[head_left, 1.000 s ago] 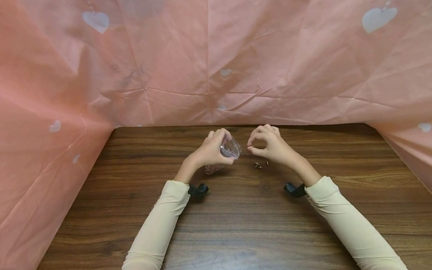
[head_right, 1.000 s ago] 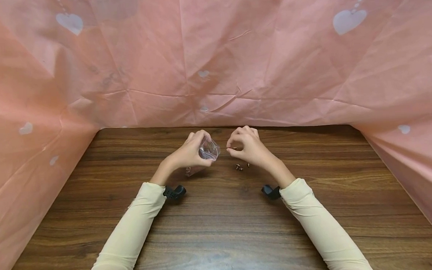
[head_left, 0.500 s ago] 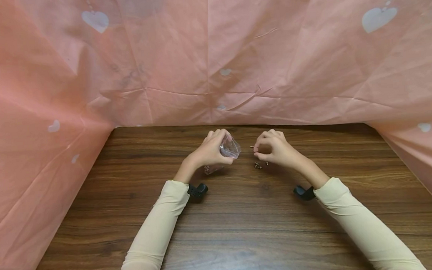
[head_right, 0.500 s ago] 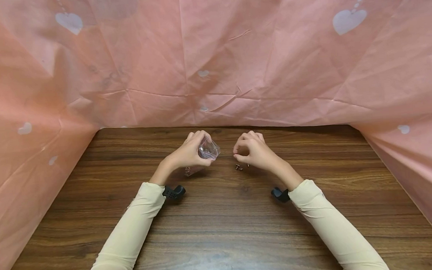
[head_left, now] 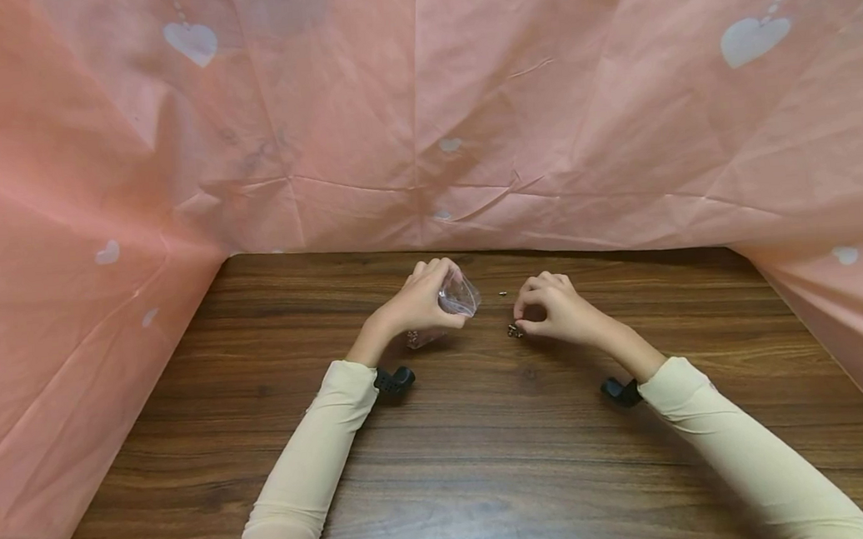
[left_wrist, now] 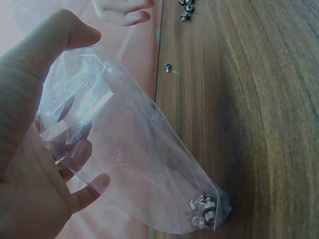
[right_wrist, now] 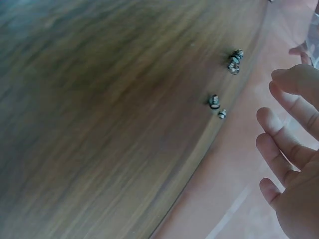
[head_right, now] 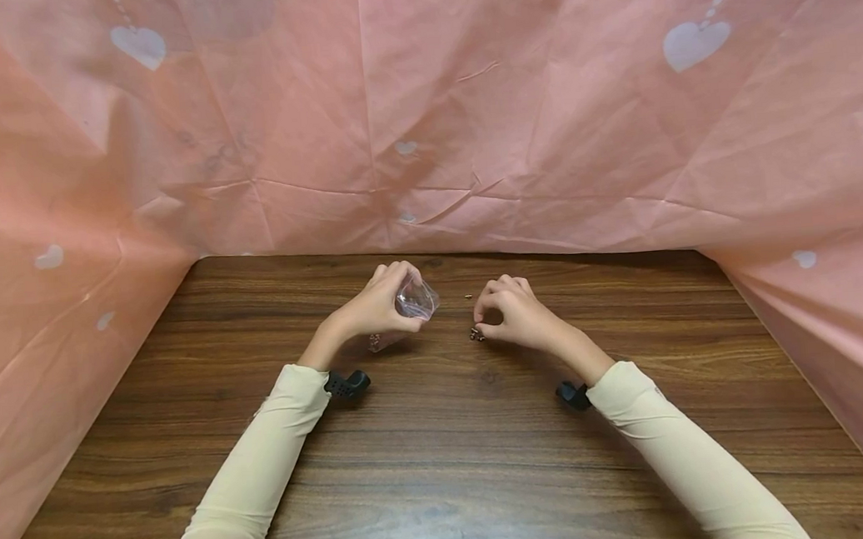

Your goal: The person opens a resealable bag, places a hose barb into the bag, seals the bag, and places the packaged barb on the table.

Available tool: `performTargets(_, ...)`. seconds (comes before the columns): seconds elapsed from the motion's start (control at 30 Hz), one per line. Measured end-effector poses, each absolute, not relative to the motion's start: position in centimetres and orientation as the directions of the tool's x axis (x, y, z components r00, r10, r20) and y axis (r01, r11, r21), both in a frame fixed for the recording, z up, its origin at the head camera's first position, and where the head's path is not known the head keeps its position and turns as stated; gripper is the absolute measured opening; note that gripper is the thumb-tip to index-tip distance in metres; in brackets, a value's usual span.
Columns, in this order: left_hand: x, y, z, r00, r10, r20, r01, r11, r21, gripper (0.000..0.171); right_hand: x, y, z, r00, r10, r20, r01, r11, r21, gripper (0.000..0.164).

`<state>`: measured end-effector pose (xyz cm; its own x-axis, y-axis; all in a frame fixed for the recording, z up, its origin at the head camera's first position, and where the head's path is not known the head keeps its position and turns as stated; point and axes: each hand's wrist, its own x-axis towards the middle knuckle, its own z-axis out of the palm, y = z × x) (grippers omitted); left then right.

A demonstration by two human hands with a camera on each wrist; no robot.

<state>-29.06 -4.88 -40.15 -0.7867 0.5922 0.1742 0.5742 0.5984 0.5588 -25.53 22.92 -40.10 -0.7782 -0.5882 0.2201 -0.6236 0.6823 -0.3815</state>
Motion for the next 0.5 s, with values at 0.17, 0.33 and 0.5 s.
performTargets(0.17, -29.11, -4.89, -40.19, -0.784, 0.595, 0.177, 0.577, 0.594, 0.561, 0.059, -25.34, 23.11, -40.36, -0.770, -0.604, 0.205, -0.631, 0.677, -0.378, 0.009)
performTargets(0.33, -29.18, -4.90, -40.26, -0.782, 0.598, 0.176, 0.579, 0.593, 0.560, 0.058, -25.21, 23.22, -40.61, -0.762, -0.620, 0.188, -0.641, 0.679, -0.359, 0.006)
performTargets(0.5, -29.16, -4.90, -40.26, -0.782, 0.599, 0.173, 0.577, 0.590, 0.565, 0.059, -25.10, 23.22, -40.91, -0.761, -0.625, 0.175, -0.642, 0.683, -0.348, 0.007)
